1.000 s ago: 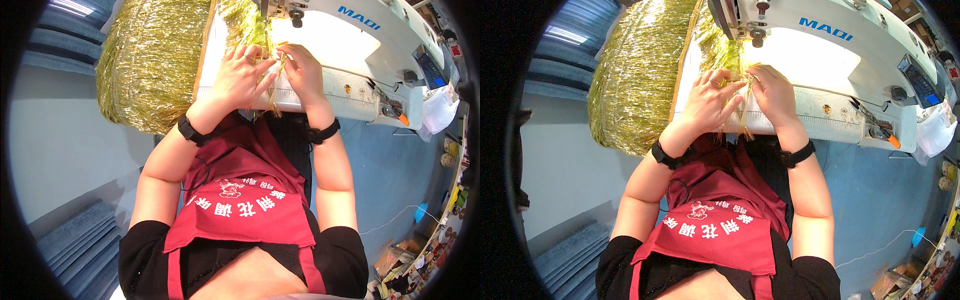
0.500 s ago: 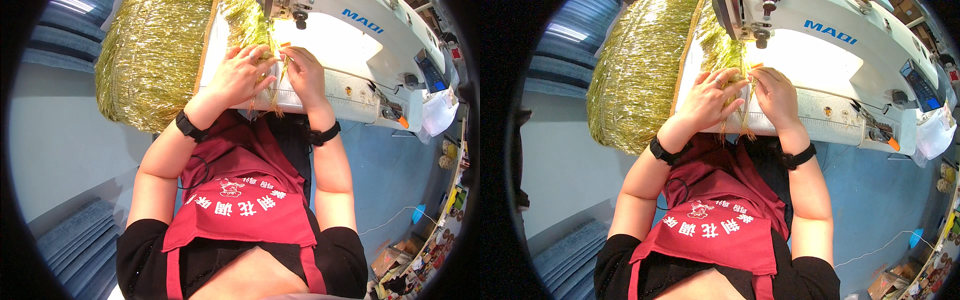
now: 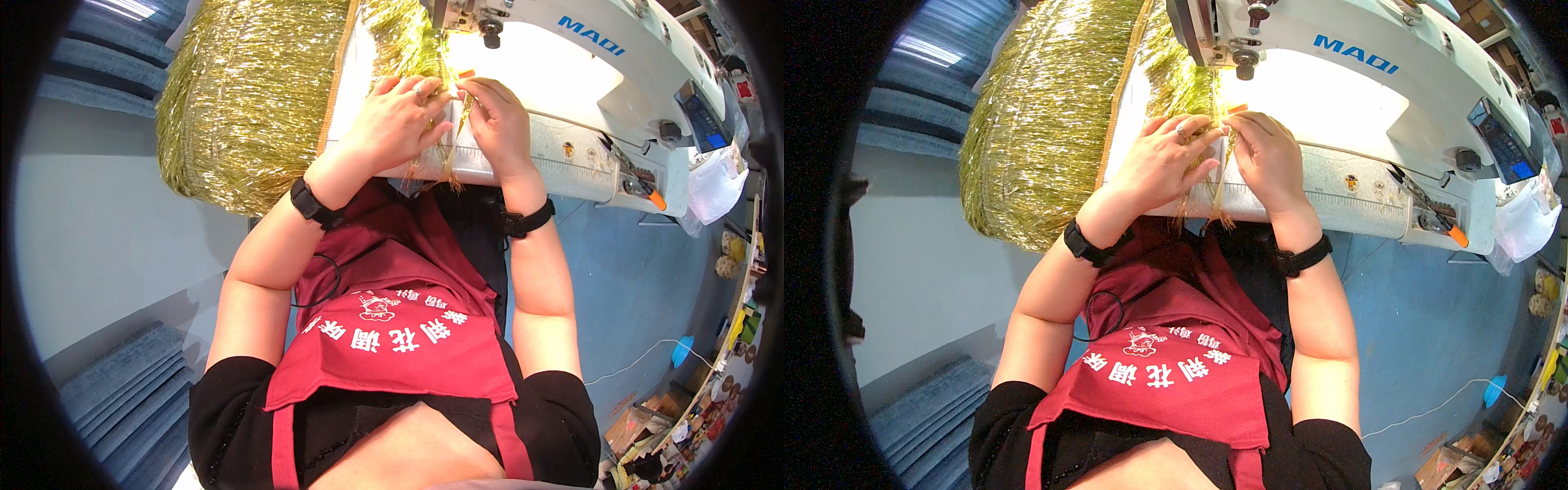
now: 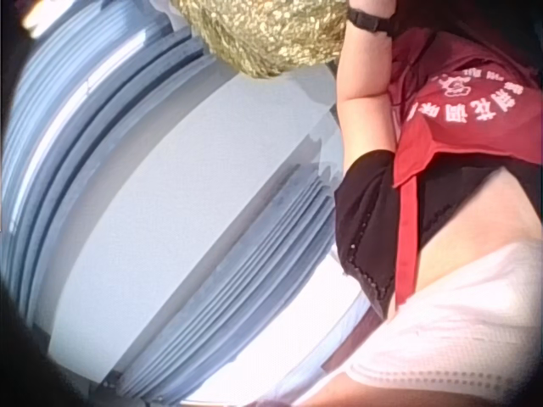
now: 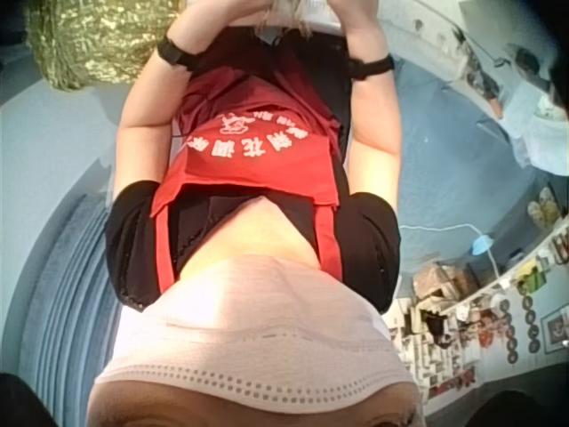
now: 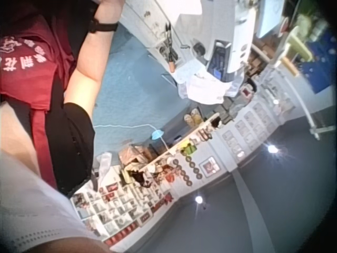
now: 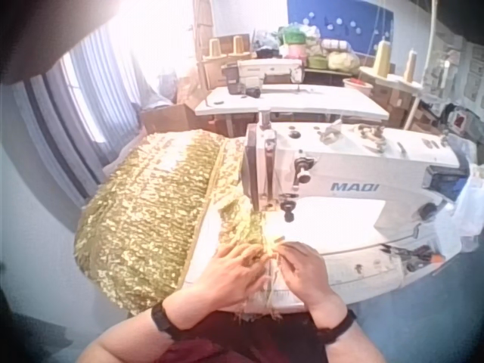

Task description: The person aligns a gold tinsel curtain with a gold trim on a sewing machine, measures the trim with a tape measure, and sews the trim to the curtain edge. The person repeatedly adjusts the fabric and trim to maintain alignment during sewing.

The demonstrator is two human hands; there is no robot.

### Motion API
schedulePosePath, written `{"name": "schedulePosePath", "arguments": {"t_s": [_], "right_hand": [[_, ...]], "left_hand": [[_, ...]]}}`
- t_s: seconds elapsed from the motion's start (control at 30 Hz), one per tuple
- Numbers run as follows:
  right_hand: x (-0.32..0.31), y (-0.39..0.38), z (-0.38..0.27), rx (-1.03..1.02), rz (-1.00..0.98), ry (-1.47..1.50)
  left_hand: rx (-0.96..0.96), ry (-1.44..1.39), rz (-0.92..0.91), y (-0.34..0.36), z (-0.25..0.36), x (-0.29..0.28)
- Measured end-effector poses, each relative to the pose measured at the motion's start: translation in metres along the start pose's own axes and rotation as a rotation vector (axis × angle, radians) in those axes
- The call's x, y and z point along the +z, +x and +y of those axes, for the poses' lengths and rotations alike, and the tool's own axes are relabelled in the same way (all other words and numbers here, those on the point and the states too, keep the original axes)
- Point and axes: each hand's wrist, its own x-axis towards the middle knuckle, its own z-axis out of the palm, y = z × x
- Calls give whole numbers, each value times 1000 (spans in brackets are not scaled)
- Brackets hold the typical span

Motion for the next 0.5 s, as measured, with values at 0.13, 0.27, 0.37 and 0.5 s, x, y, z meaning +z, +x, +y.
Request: {"name": "schedulePosePath", "arguments": {"t_s": [0.13,0.27,0.37,0.5], "right_hand": [[0,0,0,-33,-21,-41],[-1,-1,-4,-115,-80,-134],[0,-3,-10,-157,-123,-205],[1,-7,-17,-167,-127,-249]], "left_hand": [[-4,-51,-21,-3,-6,-1],[-20,-90,-53,-3,-10,-2],[23,-69,1,-1,-12,-1],[44,-50,11,-1,-14,1]]}}
